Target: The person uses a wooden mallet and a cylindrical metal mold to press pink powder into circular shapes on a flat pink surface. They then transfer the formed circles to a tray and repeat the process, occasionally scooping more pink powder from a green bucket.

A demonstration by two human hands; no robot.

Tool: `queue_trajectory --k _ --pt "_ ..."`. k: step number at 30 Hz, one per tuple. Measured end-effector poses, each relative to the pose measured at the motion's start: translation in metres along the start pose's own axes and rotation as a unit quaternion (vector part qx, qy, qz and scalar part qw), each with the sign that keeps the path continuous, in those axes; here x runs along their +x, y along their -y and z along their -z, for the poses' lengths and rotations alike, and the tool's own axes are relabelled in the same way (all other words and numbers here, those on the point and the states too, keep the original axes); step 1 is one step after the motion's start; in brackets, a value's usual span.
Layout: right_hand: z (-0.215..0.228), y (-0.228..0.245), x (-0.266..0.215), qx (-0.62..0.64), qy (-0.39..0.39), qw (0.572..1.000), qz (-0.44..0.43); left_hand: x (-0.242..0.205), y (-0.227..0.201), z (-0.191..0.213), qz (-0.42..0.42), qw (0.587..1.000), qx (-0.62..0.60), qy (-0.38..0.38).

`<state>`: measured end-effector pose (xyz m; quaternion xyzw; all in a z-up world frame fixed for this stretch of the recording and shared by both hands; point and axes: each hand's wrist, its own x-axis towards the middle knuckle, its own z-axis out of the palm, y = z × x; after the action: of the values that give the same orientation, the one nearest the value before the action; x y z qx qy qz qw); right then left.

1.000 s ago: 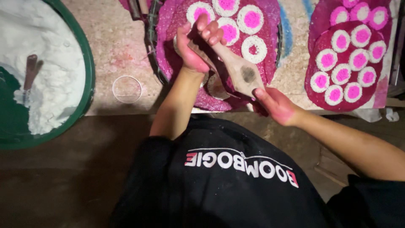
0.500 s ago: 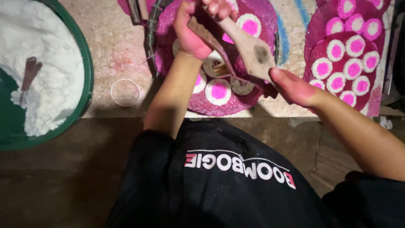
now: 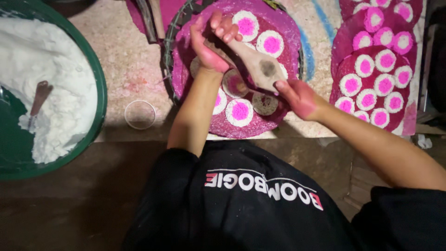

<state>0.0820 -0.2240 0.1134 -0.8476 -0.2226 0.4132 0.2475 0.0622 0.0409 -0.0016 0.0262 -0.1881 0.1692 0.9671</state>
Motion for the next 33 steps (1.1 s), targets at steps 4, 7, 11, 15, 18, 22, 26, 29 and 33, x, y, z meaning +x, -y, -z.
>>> queue_trajectory --k 4,7,11,15,18,22,26,29,33 --pt "-0.006 -0.005 0.012 -0.046 -0.051 0.995 0.074 0.010 -0.008 -0.018 -0.001 1.000 0.023 0.022" --pt "-0.011 -0.014 0.013 0.057 -0.013 0.993 0.104 0.011 -0.024 -0.040 0.031 0.998 0.035 0.043" --pt "0.016 -0.044 -0.028 0.135 0.115 0.984 -0.030 -0.003 -0.004 -0.060 0.050 0.998 0.041 0.019" --pt "0.032 -0.066 -0.069 0.122 0.050 0.990 -0.048 -0.012 0.051 -0.054 0.061 0.997 -0.036 -0.021" --pt "0.019 -0.065 -0.079 0.065 -0.024 0.994 -0.084 -0.021 0.081 -0.034 0.070 0.992 -0.084 -0.066" --pt "-0.001 -0.045 -0.074 0.011 -0.081 0.995 -0.048 -0.019 0.088 -0.004 0.079 0.993 -0.073 -0.050" --pt "-0.012 -0.037 -0.073 0.051 -0.090 0.995 -0.007 -0.020 0.085 0.009 0.085 0.995 -0.044 -0.040" --pt "-0.004 -0.043 -0.076 0.020 -0.064 0.996 -0.064 -0.022 0.092 0.006 0.074 0.994 -0.038 -0.064" --pt "0.001 -0.061 -0.071 -0.027 -0.090 0.994 -0.054 -0.017 0.098 -0.009 0.068 0.994 -0.063 -0.061"
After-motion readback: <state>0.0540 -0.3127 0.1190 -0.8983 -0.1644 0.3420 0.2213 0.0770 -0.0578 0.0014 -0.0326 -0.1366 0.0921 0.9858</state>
